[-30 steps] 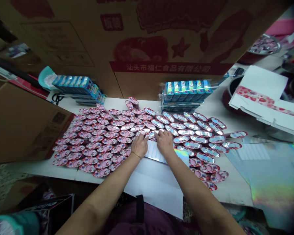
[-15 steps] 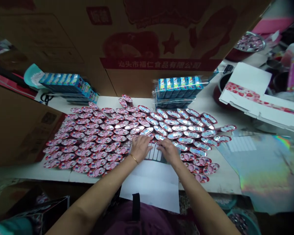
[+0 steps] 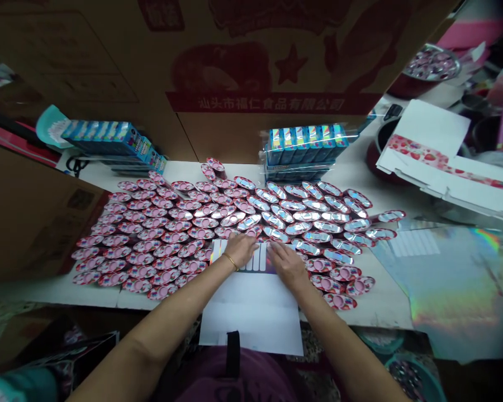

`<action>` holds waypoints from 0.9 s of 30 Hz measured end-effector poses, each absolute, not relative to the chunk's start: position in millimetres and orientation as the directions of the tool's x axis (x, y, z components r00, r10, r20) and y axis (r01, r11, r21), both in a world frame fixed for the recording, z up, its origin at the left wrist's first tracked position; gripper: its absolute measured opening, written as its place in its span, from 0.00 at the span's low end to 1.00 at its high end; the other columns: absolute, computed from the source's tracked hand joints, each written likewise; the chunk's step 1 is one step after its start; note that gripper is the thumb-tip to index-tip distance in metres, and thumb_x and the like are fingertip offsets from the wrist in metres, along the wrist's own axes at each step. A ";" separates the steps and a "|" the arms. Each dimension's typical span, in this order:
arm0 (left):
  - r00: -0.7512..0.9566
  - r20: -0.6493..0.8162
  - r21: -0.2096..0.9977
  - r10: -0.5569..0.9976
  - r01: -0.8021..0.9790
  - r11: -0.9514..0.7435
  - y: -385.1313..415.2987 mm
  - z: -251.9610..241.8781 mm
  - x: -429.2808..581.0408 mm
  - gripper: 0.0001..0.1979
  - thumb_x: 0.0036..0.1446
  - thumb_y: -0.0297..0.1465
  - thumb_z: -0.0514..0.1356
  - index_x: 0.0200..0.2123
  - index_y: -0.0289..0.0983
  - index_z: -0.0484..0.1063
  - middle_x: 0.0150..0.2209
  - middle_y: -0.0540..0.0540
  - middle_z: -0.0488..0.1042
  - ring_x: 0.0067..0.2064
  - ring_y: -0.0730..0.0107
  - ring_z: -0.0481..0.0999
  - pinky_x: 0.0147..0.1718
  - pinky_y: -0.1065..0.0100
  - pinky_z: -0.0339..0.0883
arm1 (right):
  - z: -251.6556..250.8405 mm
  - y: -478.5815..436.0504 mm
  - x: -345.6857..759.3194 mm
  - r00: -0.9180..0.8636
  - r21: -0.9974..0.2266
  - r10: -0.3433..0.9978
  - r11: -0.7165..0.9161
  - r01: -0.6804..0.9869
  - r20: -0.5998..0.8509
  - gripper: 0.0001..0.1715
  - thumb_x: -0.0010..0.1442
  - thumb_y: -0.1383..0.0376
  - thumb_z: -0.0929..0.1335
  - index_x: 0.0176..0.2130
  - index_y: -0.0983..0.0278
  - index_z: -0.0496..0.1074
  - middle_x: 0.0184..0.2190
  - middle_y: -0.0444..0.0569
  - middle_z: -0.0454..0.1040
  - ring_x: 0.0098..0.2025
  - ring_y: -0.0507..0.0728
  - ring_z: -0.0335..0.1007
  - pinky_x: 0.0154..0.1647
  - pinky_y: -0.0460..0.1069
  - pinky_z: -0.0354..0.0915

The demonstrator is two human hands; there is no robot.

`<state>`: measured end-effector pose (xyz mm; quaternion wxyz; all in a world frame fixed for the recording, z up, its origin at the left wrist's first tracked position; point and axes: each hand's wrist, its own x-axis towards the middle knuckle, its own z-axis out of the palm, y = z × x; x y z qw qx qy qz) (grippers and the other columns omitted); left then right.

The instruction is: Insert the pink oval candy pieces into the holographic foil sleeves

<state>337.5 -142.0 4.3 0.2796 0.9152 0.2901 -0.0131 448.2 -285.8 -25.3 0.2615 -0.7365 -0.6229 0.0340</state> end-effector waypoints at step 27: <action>0.412 -0.147 0.862 0.899 0.500 -0.089 -135.7 -22.7 324.8 0.09 0.50 0.29 0.55 0.36 0.36 0.72 0.30 0.47 0.74 0.33 0.69 0.71 0.36 0.68 0.63 | -7.9 -202.2 451.8 0.680 -0.971 0.695 -0.205 -0.123 -0.233 0.14 0.41 0.57 0.70 0.25 0.65 0.70 0.22 0.44 0.71 0.25 0.51 0.64 0.30 0.47 0.61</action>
